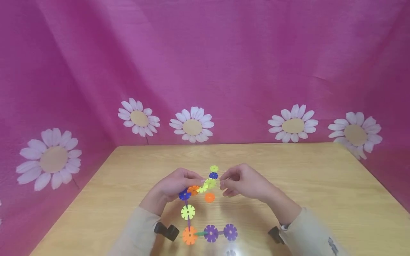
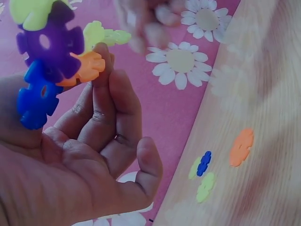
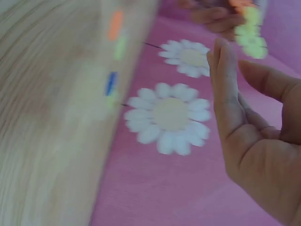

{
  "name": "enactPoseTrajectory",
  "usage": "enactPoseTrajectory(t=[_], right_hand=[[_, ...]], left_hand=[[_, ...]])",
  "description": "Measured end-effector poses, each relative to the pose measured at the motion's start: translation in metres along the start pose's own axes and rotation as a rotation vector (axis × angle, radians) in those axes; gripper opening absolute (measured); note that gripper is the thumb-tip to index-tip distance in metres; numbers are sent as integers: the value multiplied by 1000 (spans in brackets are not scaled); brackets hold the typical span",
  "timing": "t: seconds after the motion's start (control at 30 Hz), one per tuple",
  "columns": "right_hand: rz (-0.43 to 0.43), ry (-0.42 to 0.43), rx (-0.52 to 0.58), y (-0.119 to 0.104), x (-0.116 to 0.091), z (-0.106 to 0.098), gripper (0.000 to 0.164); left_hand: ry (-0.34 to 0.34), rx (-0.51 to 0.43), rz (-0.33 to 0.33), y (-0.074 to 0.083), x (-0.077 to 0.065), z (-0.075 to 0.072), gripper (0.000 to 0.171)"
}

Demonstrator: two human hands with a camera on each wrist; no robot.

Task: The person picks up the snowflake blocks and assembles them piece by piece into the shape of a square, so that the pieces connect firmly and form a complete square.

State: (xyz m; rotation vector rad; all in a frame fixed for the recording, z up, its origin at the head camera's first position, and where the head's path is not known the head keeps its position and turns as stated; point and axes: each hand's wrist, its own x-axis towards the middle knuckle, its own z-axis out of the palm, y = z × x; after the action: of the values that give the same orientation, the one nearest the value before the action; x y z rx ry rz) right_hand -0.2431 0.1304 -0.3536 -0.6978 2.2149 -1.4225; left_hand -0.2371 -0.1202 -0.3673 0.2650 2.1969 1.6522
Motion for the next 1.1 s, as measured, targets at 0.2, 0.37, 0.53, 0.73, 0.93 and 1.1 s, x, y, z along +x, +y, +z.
enactPoseTrajectory(t=[0.2, 0.37, 0.53, 0.73, 0.93, 1.1], right_hand=[[86, -71, -314, 12, 24, 9, 12], [-4, -17, -639, 12, 41, 25, 8], [-88, -35, -745, 13, 51, 40, 19], [-148, -30, -770, 17, 53, 50, 19], [-116, -12, -703, 20, 52, 51, 24], [-188, 59, -636, 21, 50, 51, 25]], left_hand=[[16, -36, -2, -1, 1, -2, 31], [8, -51, 0, 0, 0, -4, 33], [-5, -49, 7, 0, 0, -5, 32], [-27, -46, 19, 0, 0, -4, 32], [-29, -47, 16, 0, 1, -4, 31], [-29, -57, -1, 0, 1, -5, 30]])
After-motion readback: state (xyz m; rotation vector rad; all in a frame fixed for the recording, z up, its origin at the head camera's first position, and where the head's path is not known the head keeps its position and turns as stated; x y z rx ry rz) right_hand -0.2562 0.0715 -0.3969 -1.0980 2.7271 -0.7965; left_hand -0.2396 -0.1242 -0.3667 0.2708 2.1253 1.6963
